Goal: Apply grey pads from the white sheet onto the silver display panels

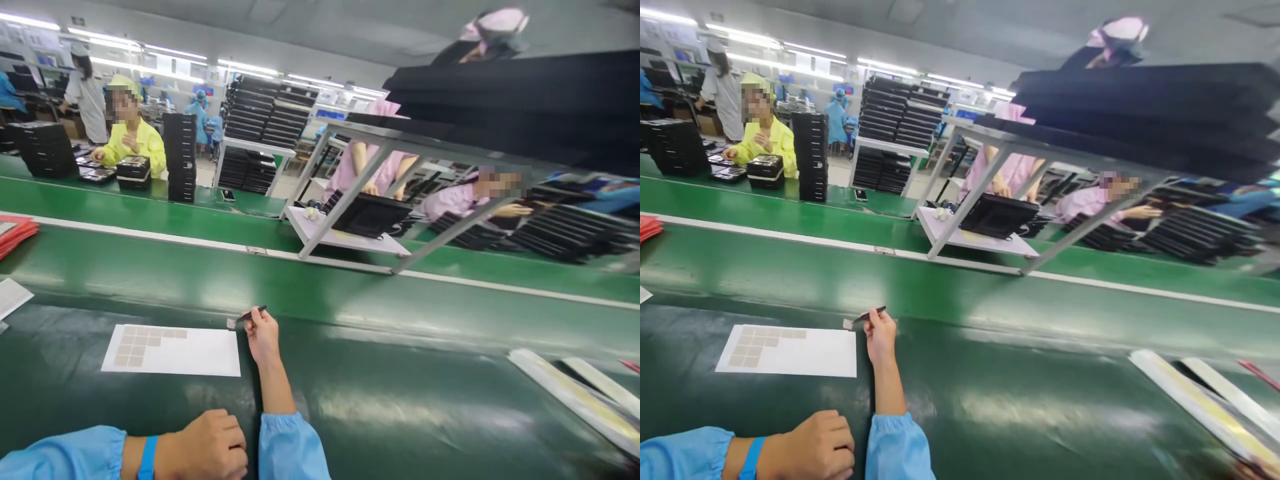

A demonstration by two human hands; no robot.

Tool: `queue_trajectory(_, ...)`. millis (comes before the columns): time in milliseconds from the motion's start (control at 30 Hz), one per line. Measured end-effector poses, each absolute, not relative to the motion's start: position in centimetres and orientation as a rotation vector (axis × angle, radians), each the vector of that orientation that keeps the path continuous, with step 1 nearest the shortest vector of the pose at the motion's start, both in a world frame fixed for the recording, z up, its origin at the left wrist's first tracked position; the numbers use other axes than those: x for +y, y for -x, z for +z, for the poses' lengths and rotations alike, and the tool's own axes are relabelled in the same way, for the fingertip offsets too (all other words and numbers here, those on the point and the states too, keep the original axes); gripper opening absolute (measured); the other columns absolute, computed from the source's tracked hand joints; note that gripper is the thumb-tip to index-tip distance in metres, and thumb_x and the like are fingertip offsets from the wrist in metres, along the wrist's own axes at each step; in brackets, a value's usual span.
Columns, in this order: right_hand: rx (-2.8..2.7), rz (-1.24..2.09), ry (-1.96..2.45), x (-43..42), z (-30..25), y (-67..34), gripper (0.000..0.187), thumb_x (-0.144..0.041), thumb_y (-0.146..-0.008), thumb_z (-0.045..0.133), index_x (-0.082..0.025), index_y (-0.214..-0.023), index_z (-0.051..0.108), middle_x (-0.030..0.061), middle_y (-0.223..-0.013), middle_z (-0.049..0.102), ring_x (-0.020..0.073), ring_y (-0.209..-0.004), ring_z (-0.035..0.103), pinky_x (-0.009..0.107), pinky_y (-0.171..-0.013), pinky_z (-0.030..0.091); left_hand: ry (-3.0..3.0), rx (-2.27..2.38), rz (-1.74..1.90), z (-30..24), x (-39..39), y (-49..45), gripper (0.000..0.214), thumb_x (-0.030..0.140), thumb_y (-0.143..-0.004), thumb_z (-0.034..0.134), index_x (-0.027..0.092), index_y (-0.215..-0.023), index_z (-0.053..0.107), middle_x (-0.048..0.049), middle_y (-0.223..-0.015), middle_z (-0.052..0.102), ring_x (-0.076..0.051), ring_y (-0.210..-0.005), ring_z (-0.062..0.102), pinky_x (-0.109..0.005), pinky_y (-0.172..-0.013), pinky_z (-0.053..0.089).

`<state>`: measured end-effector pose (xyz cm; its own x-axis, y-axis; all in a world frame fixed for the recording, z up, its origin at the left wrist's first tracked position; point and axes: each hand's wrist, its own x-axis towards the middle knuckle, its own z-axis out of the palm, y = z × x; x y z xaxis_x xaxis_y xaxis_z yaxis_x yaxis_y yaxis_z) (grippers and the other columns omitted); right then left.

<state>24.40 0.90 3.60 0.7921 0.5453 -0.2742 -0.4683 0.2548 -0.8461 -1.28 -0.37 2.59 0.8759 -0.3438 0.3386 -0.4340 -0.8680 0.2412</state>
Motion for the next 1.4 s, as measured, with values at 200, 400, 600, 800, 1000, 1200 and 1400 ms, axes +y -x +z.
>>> queue_trajectory(200, -0.078, 0.683, 1.104, 0.7, 3.1, -24.4, 0.056, -0.052, -0.091, 0.089, -0.011, -0.097, 0.05, 0.0043, -0.092, 0.063, 0.0023, -0.06, 0.042, 0.012, -0.05, 0.03, -2.702, -0.429, 0.456, 1.6, -0.4, 1.1, 0.018, 0.031, -0.093, 0.072, 0.021, -0.089, 0.058, 0.0001, -0.097, 0.072, -0.017, -0.082, 0.059, -0.04, -0.075, 0.043)
queue_trajectory(400, -0.081, 0.694, 1.099, 0.9, 3.0, -24.7, 0.05, -0.048, -0.1, 0.083, -0.01, -0.099, 0.051, 0.0031, -0.091, 0.061, 0.0018, -0.059, 0.041, 0.011, -0.051, 0.034, -2.714, -0.374, 0.399, 1.3, -0.3, 1.1, 0.018, 0.03, -0.094, 0.073, 0.021, -0.092, 0.058, -0.0002, -0.103, 0.073, -0.018, -0.087, 0.06, -0.039, -0.081, 0.043)
queue_trajectory(600, -0.052, 0.687, 1.063, 1.5, 3.3, -24.7, 0.032, -0.034, -0.11, 0.07, -0.009, -0.101, 0.053, 0.0041, -0.093, 0.06, 0.0029, -0.063, 0.044, 0.011, -0.053, 0.033, -2.654, -0.381, 0.527, 1.5, 0.0, 1.1, 0.017, 0.024, -0.092, 0.072, 0.022, -0.091, 0.055, 0.0007, -0.103, 0.07, -0.018, -0.09, 0.056, -0.039, -0.083, 0.04)
queue_trajectory(800, -0.039, 0.67, 1.0, 1.7, 3.4, -24.8, 0.03, -0.032, -0.108, 0.074, -0.009, -0.105, 0.055, 0.0043, -0.097, 0.061, 0.0043, -0.069, 0.048, 0.012, -0.058, 0.039, -2.641, -0.372, 0.496, 2.0, 0.1, 1.1, 0.016, 0.023, -0.094, 0.072, 0.022, -0.092, 0.056, 0.0009, -0.107, 0.071, -0.019, -0.093, 0.057, -0.039, -0.088, 0.042)
queue_trajectory(1000, -0.03, 0.673, 0.977, 1.7, 3.5, -24.8, 0.03, -0.031, -0.107, 0.074, -0.009, -0.108, 0.055, 0.0042, -0.099, 0.06, 0.0045, -0.071, 0.049, 0.012, -0.06, 0.04, -2.693, -0.299, 0.386, 2.6, 0.2, 1.3, 0.01, 0.021, -0.097, 0.071, 0.022, -0.102, 0.063, -0.0039, -0.126, 0.072, -0.022, -0.113, 0.062, -0.038, -0.105, 0.047)
queue_trajectory(1200, -0.028, 0.67, 0.952, 1.7, 3.8, -24.8, 0.025, -0.027, -0.107, 0.073, -0.009, -0.111, 0.056, 0.0052, -0.103, 0.061, 0.0053, -0.074, 0.051, 0.012, -0.061, 0.042, -2.68, -0.283, 0.31, 2.6, 0.3, 1.4, 0.008, 0.021, -0.1, 0.068, 0.023, -0.107, 0.065, -0.0041, -0.133, 0.073, -0.023, -0.119, 0.064, -0.039, -0.108, 0.05)
queue_trajectory(1400, -0.009, 0.672, 0.934, 1.7, 3.8, -24.8, 0.021, -0.024, -0.108, 0.07, -0.008, -0.111, 0.057, 0.0058, -0.105, 0.061, 0.0057, -0.076, 0.053, 0.012, -0.062, 0.043, -2.717, -0.295, 0.25, 2.6, 0.2, 1.2, 0.026, 0.042, -0.107, 0.067, 0.024, -0.125, 0.065, -0.0053, -0.151, 0.069, -0.029, -0.138, 0.062, -0.048, -0.123, 0.045)
